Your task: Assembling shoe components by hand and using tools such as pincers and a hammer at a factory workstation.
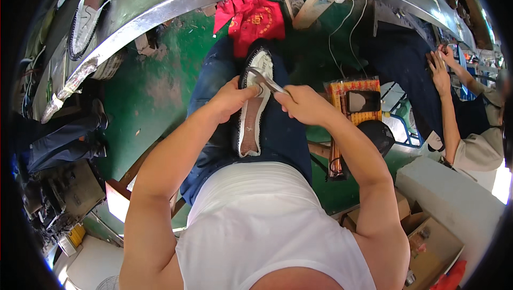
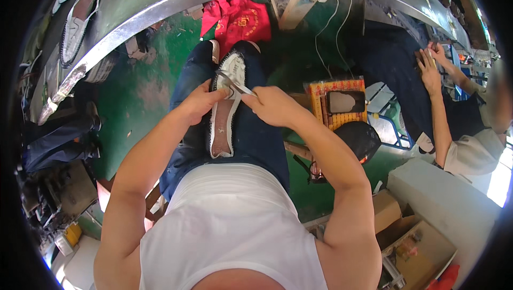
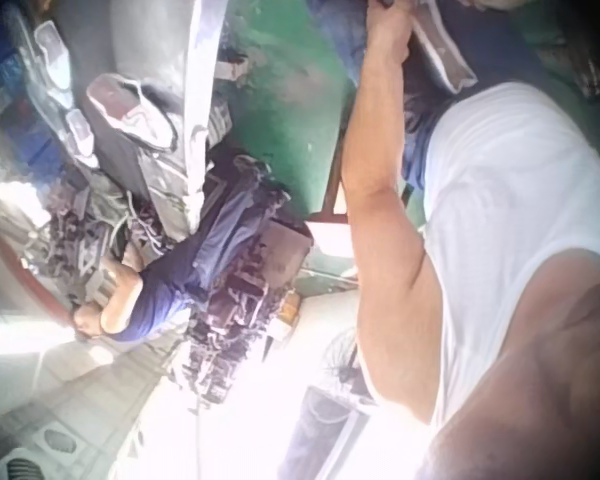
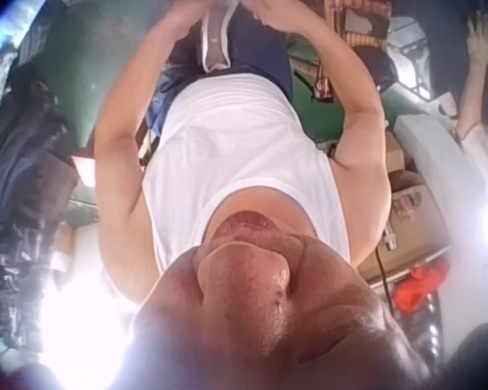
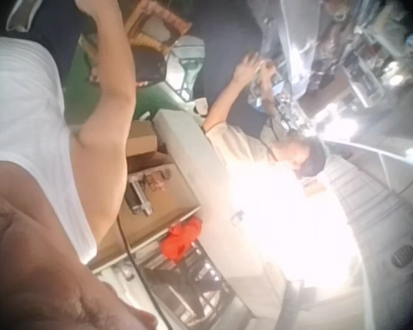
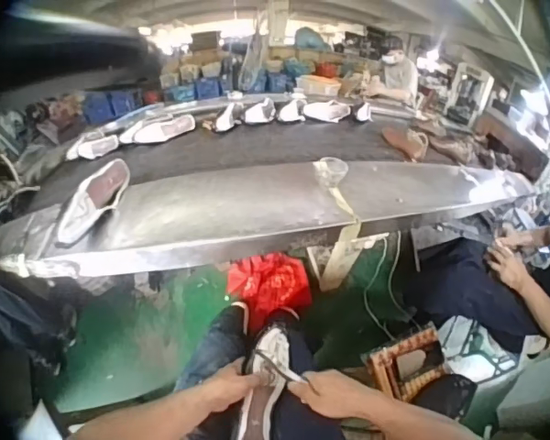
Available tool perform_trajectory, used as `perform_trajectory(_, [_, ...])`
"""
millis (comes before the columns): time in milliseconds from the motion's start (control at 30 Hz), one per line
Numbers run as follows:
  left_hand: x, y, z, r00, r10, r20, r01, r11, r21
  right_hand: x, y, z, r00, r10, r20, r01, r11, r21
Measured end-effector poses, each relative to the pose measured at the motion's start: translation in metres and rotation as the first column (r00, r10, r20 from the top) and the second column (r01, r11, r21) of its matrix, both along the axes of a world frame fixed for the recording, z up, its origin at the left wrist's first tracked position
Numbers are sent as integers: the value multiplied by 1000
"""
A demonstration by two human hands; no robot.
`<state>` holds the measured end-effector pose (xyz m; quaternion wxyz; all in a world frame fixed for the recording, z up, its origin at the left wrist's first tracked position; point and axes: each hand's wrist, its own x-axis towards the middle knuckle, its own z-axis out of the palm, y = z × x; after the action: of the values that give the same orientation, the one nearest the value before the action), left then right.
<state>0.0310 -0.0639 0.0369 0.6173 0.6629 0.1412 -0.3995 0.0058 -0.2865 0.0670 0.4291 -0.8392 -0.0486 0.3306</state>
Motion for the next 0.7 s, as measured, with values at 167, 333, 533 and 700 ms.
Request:
perform_trajectory(167, [8,10,-13,999,4,-54,-9,995,-95,-44,-21,6,974,73,-214,-73,997,10])
perform_trajectory(333, [6,7,-25,993,54,-107,-66,991,-114,-64,4,9,884,333,327,-277,938,-207])
perform_trajectory(533, [-17,10,-18,991,-80,111,111,944,-311,-87,-8,-4,977,206,51,-190,956,-222])
perform_trajectory(700, [-38,20,-29,969,-89,230,140,967,-212,-79,-8,1,976,218,-20,-217,953,-211])
